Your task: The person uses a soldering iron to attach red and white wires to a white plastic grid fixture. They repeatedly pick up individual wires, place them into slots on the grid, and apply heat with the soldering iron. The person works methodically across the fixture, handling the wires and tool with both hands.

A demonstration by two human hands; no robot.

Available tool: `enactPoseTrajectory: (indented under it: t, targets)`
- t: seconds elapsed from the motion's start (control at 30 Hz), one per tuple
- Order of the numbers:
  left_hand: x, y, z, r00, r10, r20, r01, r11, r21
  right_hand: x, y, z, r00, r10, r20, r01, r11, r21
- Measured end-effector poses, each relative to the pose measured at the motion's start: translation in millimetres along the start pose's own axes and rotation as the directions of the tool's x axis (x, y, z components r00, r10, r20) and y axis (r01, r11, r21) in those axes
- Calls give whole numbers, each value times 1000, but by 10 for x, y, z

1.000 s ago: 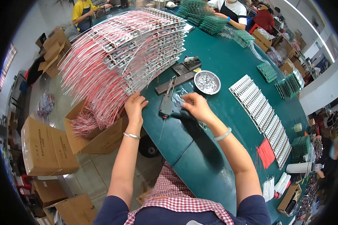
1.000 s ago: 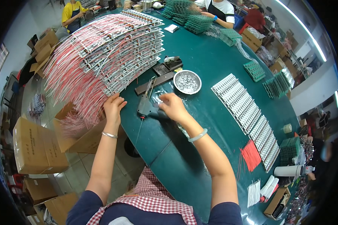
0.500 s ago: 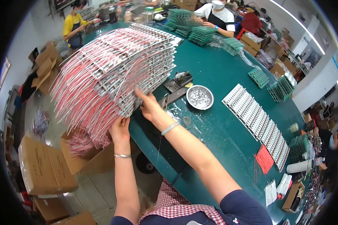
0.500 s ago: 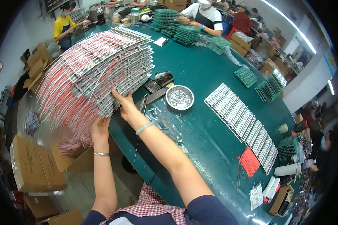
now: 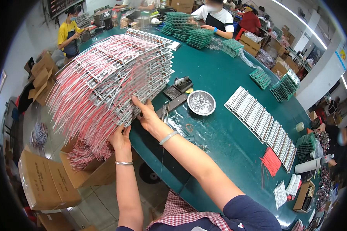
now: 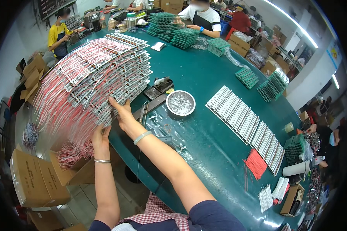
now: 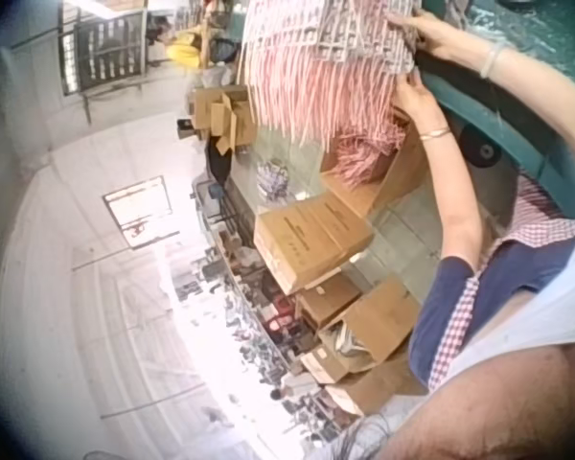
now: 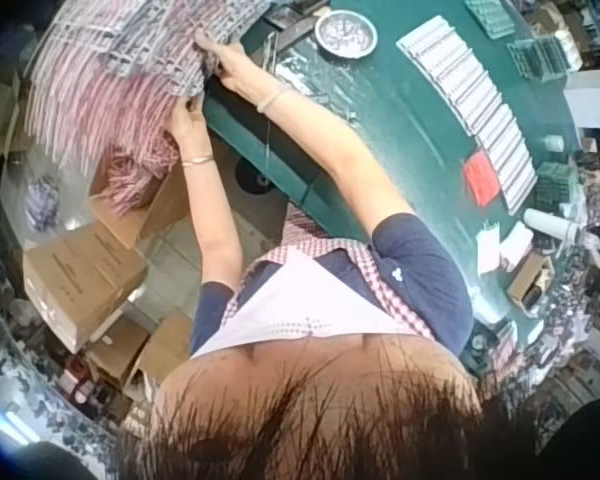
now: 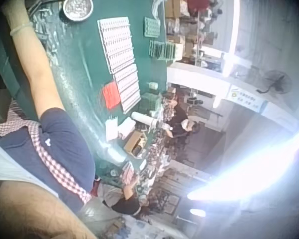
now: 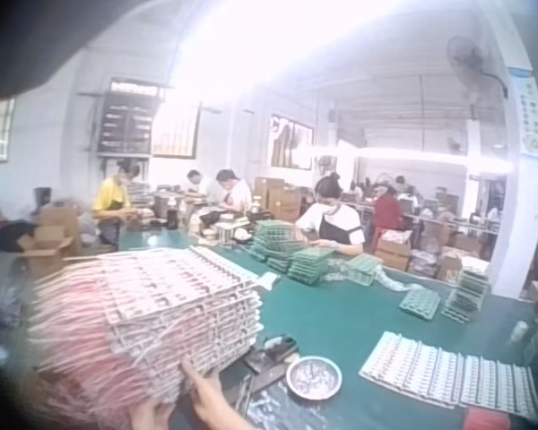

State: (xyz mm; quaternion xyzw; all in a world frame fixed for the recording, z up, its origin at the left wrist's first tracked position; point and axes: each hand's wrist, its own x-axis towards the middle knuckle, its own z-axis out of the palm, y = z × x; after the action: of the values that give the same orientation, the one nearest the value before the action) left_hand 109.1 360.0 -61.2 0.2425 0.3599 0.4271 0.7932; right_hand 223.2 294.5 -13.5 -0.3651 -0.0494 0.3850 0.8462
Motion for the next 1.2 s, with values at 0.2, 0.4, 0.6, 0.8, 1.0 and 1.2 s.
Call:
enactPoseTrajectory:
  t: [0.2,0.4,0.6,0.8,1.0,1.2]
  targets:
    - [87,-20,-31,1000,-11,7,11,1000,18,-29,1,59,999,-26,-47,26,1000,-10]
    - [496,-3,-39,998,-54,-15,54,998,31,215,110,109,998,-55,-3,55,997,-52]
    - [816,127,172,998,-44,34,40,994,97,718,239,206,989,-145,-38,143,988,-54]
    - [1017,208,354,999,-3,49,-3,994,108,1132,328,212,989,-145,-7,143,985,-100]
    - [1305,284,468,1000,-3,9,2,993,114,1443,332,310,993,-117,20,119,984,-134]
    - [1670,311,532,999,-4,36,-1,989,148,1733,381,381,989,-148,-6,146,983,-112]
